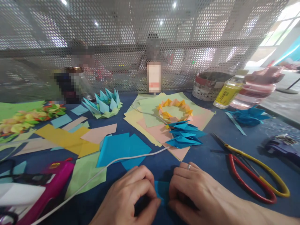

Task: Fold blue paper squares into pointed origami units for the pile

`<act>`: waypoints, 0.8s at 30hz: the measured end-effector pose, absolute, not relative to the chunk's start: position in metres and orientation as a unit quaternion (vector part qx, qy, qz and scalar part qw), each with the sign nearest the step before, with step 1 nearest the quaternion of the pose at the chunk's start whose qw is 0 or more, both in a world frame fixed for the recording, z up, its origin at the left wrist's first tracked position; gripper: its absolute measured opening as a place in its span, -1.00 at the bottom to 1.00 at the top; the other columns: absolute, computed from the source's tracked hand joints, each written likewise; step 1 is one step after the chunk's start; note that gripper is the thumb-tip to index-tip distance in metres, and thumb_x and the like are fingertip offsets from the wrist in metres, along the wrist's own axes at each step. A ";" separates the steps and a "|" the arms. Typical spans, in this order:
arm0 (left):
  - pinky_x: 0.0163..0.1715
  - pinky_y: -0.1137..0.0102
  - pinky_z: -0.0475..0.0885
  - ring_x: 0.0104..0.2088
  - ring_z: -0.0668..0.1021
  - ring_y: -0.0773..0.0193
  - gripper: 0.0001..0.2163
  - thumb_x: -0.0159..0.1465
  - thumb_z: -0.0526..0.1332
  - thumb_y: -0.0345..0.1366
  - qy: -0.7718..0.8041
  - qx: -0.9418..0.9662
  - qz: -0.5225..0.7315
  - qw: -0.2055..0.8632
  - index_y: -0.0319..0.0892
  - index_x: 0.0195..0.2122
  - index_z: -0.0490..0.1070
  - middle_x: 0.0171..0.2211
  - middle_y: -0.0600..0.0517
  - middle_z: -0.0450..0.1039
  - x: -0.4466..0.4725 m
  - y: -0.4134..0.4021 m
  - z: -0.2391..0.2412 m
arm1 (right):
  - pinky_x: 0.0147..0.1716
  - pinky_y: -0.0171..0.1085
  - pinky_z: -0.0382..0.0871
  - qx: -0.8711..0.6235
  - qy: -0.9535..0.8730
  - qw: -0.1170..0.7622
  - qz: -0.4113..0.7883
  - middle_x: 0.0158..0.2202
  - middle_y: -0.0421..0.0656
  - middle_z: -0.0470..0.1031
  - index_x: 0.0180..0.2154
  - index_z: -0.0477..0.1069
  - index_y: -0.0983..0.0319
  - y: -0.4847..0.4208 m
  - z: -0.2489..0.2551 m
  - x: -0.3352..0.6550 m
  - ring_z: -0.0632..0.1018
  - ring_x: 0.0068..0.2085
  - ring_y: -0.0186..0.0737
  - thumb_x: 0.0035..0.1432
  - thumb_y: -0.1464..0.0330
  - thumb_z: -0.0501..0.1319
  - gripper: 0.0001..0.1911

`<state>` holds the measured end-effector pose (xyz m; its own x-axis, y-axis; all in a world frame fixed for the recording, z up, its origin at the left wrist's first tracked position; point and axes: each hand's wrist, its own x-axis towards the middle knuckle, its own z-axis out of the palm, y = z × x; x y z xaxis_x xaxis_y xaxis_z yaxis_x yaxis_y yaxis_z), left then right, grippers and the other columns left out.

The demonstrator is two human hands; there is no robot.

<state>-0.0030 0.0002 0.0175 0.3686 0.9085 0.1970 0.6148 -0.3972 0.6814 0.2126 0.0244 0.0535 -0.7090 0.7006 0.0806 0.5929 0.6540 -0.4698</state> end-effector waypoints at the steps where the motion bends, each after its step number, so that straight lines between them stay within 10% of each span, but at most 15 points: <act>1: -0.26 0.53 0.32 -0.28 0.49 0.43 -0.84 0.18 0.16 -0.51 0.486 0.786 0.283 0.258 -0.10 -0.44 0.29 -0.33 0.22 0.39 -0.002 0.000 0.017 | -0.04 -0.26 0.32 -0.362 -0.899 0.126 0.212 -0.26 -0.19 0.56 -0.25 0.48 0.21 0.025 0.054 0.212 0.56 -0.16 -0.20 0.09 0.60 0.29 -0.78; 24: -0.23 0.58 0.28 -0.25 0.49 0.47 -0.84 0.25 0.23 -0.44 0.499 0.777 0.241 0.299 -0.10 -0.44 0.31 -0.31 0.23 0.38 -0.002 0.002 0.024 | -0.26 -0.39 0.29 -0.381 -0.857 0.145 0.315 -0.35 -0.29 0.45 -0.35 0.38 0.22 0.036 0.049 0.216 0.48 -0.28 -0.36 0.10 0.61 0.32 -0.79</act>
